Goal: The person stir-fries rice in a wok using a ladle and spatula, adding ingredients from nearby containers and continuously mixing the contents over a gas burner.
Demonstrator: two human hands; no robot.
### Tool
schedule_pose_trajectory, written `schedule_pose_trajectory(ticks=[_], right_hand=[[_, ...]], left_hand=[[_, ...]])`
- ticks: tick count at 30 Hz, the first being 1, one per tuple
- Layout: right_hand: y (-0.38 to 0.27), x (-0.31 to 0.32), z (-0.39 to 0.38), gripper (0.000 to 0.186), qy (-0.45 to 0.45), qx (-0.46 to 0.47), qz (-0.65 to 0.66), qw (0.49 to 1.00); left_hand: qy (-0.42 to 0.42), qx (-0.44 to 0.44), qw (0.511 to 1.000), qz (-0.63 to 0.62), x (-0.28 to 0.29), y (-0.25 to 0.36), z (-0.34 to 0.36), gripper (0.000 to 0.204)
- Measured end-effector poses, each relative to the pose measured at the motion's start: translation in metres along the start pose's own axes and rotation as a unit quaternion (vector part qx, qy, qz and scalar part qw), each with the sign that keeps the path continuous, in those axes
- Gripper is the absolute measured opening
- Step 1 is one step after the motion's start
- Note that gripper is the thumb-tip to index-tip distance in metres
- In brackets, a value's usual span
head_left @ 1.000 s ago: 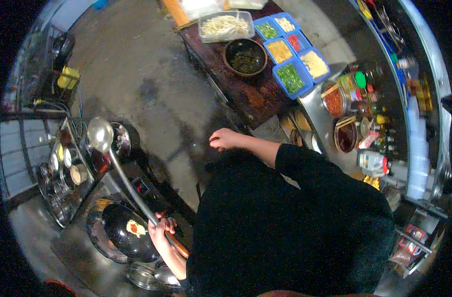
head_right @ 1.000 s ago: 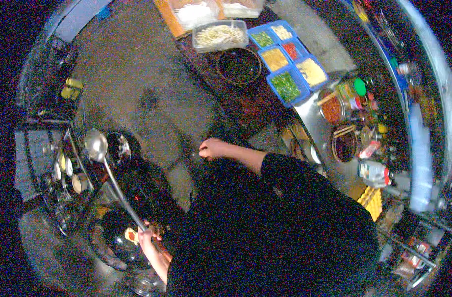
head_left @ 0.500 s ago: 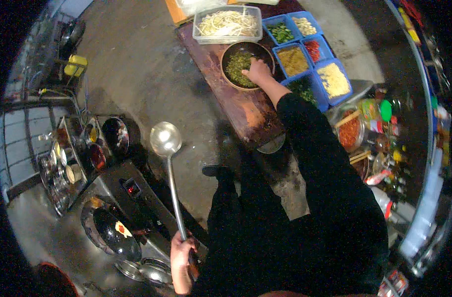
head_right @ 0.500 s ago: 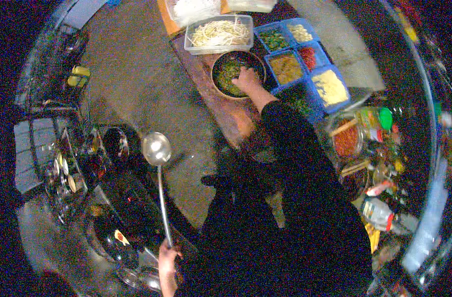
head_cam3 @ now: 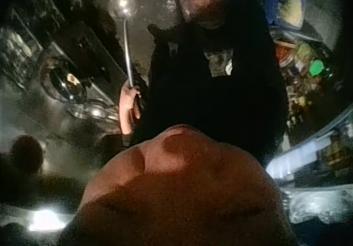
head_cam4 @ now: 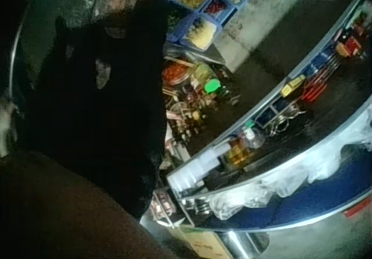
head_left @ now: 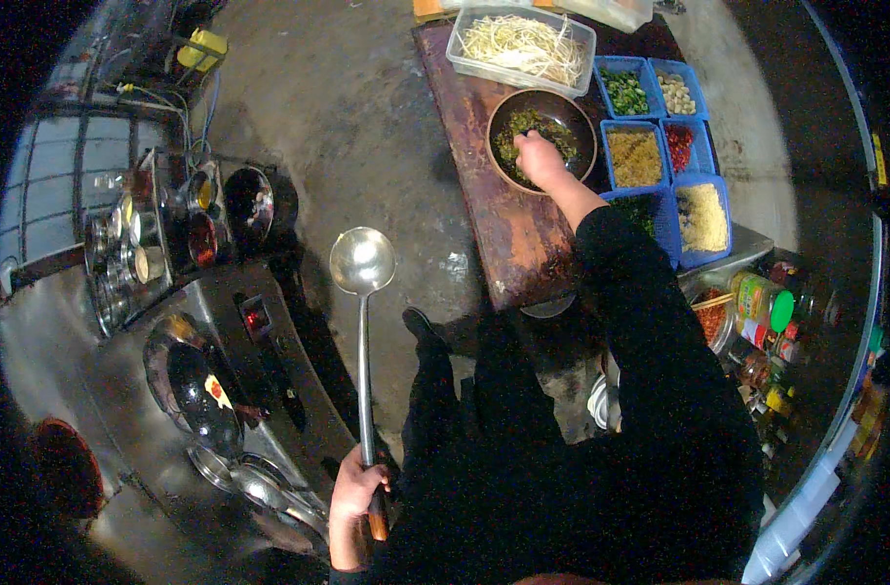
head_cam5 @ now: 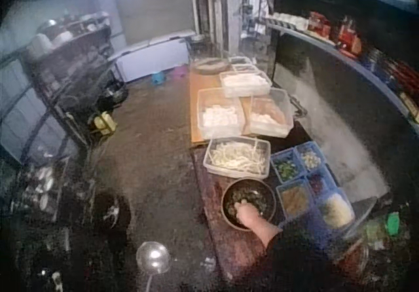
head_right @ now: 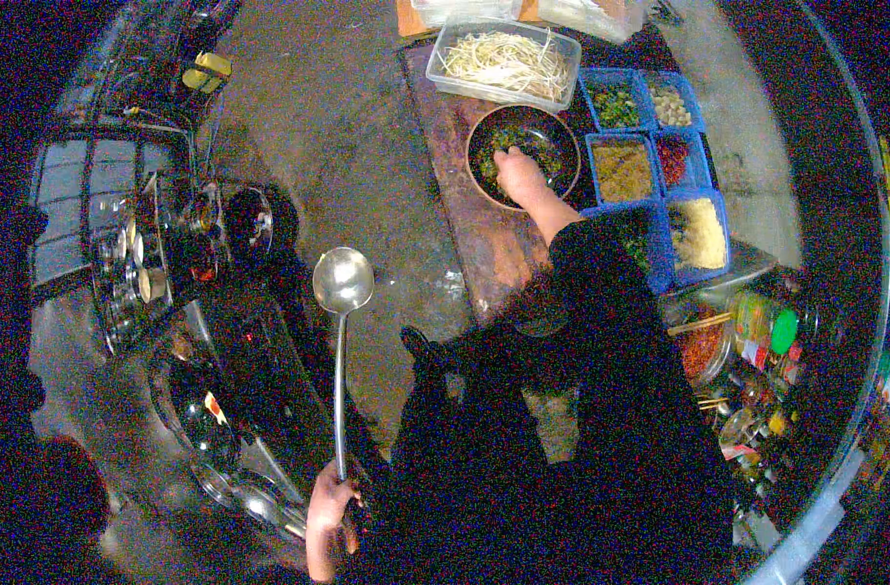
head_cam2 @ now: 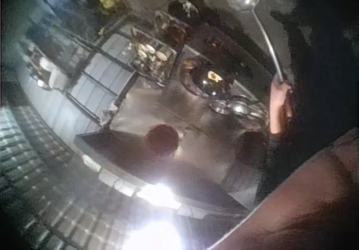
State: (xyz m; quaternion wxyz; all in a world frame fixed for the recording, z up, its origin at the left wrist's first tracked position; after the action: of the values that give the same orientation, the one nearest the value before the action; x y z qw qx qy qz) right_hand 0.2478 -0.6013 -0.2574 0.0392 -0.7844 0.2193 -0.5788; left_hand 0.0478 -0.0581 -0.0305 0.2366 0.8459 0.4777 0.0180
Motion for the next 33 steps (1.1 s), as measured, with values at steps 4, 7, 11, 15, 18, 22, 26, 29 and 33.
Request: schedule_pose_trajectory(ticks=[4,7,11,15,18,22,26,29,33], right_hand=[[0.038,0.001,0.003,0.031,-0.007,-0.092,0.287,0.953],[0.048,-0.017,-0.004,0.032,-0.031,-0.160,0.641,0.750],[0.048,-0.007,-0.014,0.037,-0.037,-0.159,0.681,0.714],[0.045,0.025,-0.009,0.043,-0.066,-0.137,0.508,0.848],[-0.001,0.060,0.013,0.033,-0.079,-0.020,0.358,0.930],[-0.151,0.073,0.037,0.024,-0.172,0.169,0.277,0.930],[-0.355,0.028,0.009,0.017,-0.302,0.132,0.322,0.887],[-0.536,-0.022,-0.027,0.017,-0.395,0.234,0.299,0.837],[-0.731,-0.110,-0.074,0.013,-0.457,0.407,0.257,0.748]], left_hand=[[-0.004,0.012,1.000,0.000,-0.004,0.005,-0.001,0.013],[-0.005,-0.011,1.000,-0.004,-0.005,0.016,-0.003,0.011],[-0.017,-0.004,1.000,0.025,-0.006,0.020,-0.003,0.011],[-0.053,-0.032,0.998,-0.027,-0.004,0.003,-0.006,0.016],[-0.051,-0.086,0.992,-0.082,0.008,-0.020,-0.016,0.019],[-0.050,-0.199,0.956,-0.209,0.046,-0.048,-0.042,0.022],[0.033,-0.269,0.925,-0.265,0.112,-0.080,-0.088,0.022],[0.144,-0.315,0.898,-0.271,0.170,-0.111,-0.127,0.023],[0.273,-0.302,0.838,-0.362,0.223,-0.172,-0.156,0.021]])
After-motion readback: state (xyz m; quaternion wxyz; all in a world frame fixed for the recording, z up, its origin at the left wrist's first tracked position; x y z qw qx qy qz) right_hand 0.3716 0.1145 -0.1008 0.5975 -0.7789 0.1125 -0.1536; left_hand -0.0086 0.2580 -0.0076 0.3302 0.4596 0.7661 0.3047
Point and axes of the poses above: each hand's wrist, its own z-axis towards the middle knuckle, its own x-axis out of the back of the hand, y = z × x, the point moved 8 cm from there along z, towards the middle knuckle, and after that the axes turned 13 degrees about -y, right-handed, at the moved point
